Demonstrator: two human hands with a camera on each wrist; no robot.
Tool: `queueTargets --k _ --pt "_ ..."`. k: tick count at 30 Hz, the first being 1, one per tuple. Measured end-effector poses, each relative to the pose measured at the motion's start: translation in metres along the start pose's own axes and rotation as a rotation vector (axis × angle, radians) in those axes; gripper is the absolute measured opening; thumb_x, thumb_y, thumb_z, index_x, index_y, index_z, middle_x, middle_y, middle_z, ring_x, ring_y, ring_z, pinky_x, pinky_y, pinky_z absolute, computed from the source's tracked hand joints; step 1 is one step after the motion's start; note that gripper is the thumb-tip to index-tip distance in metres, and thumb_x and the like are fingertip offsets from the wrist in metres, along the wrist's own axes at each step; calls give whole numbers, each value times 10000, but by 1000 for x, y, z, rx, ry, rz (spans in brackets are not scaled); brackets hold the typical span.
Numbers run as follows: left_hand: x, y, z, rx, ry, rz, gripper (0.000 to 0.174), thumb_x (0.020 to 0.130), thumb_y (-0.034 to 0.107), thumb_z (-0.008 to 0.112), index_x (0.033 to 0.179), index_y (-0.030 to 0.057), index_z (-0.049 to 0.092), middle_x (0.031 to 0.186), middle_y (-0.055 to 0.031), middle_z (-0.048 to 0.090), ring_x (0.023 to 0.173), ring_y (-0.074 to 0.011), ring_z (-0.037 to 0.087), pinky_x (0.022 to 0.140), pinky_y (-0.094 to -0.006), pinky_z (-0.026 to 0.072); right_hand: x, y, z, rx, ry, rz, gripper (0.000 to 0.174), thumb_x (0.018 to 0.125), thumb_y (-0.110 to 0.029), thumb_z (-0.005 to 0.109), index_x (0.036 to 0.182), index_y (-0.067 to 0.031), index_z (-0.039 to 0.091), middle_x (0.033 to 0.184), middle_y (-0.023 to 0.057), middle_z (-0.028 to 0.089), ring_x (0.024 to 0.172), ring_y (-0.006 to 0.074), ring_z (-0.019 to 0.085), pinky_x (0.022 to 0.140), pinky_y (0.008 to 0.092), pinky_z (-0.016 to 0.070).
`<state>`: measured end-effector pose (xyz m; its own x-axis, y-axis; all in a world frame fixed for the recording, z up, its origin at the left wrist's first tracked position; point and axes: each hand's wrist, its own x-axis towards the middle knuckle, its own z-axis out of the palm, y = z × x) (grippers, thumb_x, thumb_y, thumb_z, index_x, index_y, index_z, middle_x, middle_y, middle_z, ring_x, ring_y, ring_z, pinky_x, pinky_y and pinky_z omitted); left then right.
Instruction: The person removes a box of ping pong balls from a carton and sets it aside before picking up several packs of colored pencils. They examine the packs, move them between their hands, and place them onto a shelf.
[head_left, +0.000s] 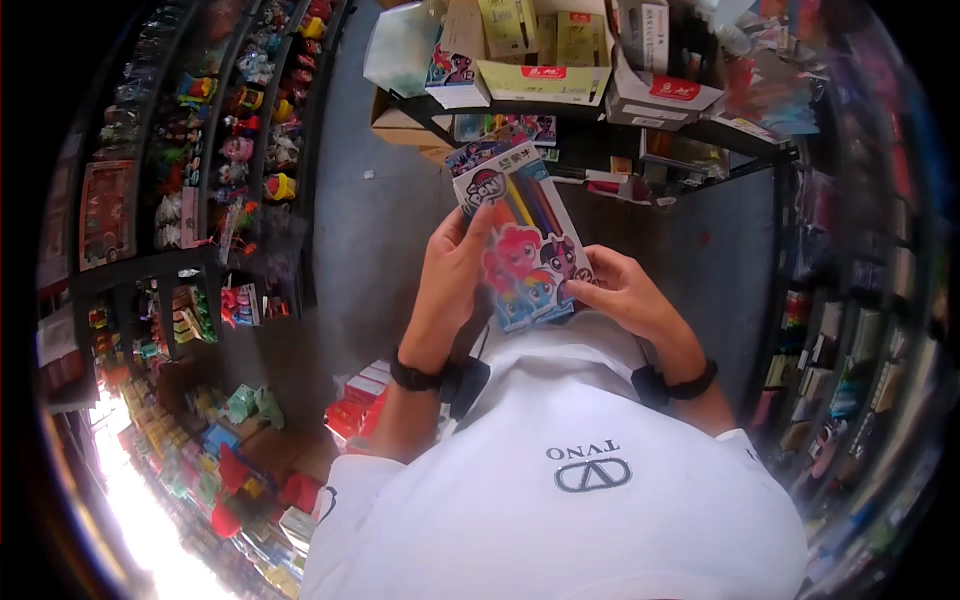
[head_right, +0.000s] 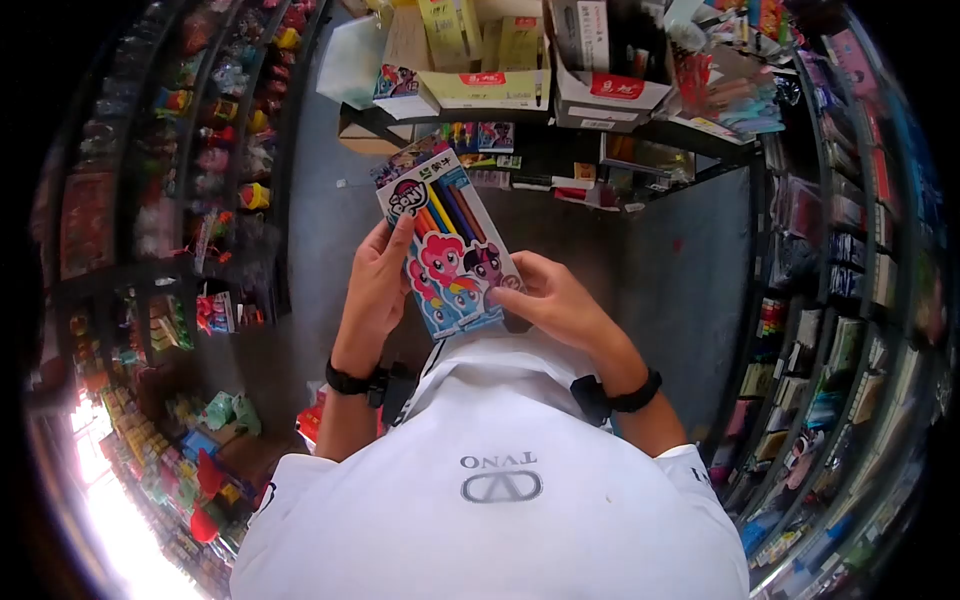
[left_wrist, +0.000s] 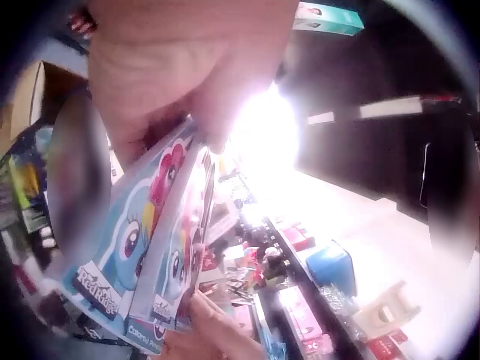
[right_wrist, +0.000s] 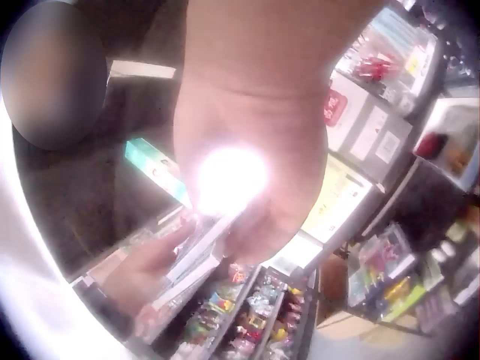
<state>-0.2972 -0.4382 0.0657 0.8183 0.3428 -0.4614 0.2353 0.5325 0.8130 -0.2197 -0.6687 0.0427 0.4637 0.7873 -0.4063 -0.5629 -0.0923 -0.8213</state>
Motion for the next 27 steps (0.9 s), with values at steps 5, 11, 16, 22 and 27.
queueTargets --k 5,11,16,22,27 --pt "30 -26 -34 -144 70 -173 443 1092 391 452 1291 7 545 1182 -110 696 1021 -189 709 865 -354 606 39 33 -8 36 25 144 474 937 -158 741 1306 67 548 1191 108 677 1064 146 643 955 292 507" --pt "82 -74 -68 -243 113 -286 440 1103 392 409 1312 26 536 1225 -117 679 1087 -199 682 944 -356 569 89 86 -19 69 182 190 446 949 -182 725 1299 39 560 1195 81 665 1054 139 615 899 295 506" --pt "147 -189 -139 109 -80 -181 432 1090 394 451 1324 45 555 1236 -88 679 1069 -186 678 925 -355 561 116 133 -49 100 317 189 421 934 -182 736 1273 13 578 1139 63 667 1005 133 614 847 290 498" --pt "199 -246 -131 -152 -136 -260 396 1053 334 559 1298 26 601 1175 -86 695 1058 -174 674 929 -336 544 143 153 -92 77 515 156 393 943 -164 720 1275 -1 583 1155 68 669 1014 144 625 877 300 503" --pt "217 -264 -111 155 -278 -264 431 998 256 675 1332 -1 586 1168 -85 694 1089 -166 666 917 -334 565 175 178 -127 133 616 107 348 945 -178 720 1228 -14 602 1114 42 668 980 128 620 859 291 498"
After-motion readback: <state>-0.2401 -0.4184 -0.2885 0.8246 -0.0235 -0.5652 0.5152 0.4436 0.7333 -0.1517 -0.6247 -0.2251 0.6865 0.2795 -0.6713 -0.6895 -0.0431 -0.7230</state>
